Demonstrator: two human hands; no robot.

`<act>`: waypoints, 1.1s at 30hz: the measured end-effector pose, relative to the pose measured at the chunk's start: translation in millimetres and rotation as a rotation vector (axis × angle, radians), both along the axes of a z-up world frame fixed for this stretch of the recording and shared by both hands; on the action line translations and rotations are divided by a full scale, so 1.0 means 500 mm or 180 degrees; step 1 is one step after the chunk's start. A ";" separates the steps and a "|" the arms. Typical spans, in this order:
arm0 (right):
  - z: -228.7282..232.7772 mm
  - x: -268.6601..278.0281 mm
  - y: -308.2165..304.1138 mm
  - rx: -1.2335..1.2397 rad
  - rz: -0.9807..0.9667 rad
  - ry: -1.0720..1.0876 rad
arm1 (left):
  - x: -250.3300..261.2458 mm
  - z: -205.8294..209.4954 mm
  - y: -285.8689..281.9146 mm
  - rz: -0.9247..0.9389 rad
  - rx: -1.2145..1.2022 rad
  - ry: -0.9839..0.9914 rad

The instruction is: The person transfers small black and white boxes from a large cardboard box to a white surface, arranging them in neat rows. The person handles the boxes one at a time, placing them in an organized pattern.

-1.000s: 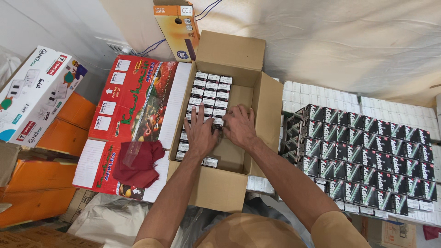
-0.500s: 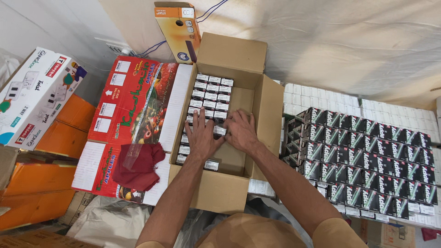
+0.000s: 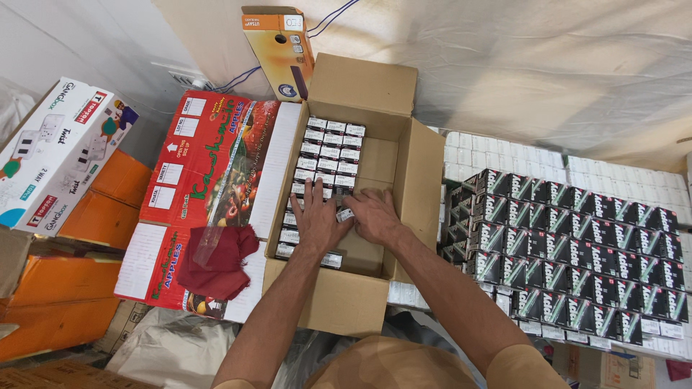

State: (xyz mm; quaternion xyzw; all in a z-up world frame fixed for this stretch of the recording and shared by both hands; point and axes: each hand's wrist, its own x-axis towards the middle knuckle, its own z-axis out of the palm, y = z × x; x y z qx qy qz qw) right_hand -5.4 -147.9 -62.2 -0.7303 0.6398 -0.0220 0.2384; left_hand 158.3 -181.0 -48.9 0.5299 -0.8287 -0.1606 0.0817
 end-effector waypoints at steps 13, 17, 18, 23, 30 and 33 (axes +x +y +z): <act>0.080 -0.006 0.018 -0.1137 -0.0519 -0.0533 | 0.012 0.009 -0.010 -0.0003 0.0159 0.1010; 0.102 -0.016 0.051 -0.1723 -0.0570 -0.0426 | -0.013 0.093 0.027 0.0003 0.1070 0.2285; 0.116 -0.017 0.061 -0.1926 -0.0545 -0.0419 | -0.022 0.115 0.036 -0.0040 0.1138 0.2570; 0.143 -0.033 0.126 -0.2229 -0.0891 -0.0784 | -0.057 0.127 0.065 -0.0150 0.1553 0.3277; 0.214 -0.075 0.244 -0.1801 -0.1033 -0.1441 | -0.128 0.086 0.101 -0.0610 0.2531 0.4045; 0.247 -0.107 0.302 -0.1436 -0.1296 -0.1917 | -0.158 0.088 0.122 -0.0867 0.3057 0.4092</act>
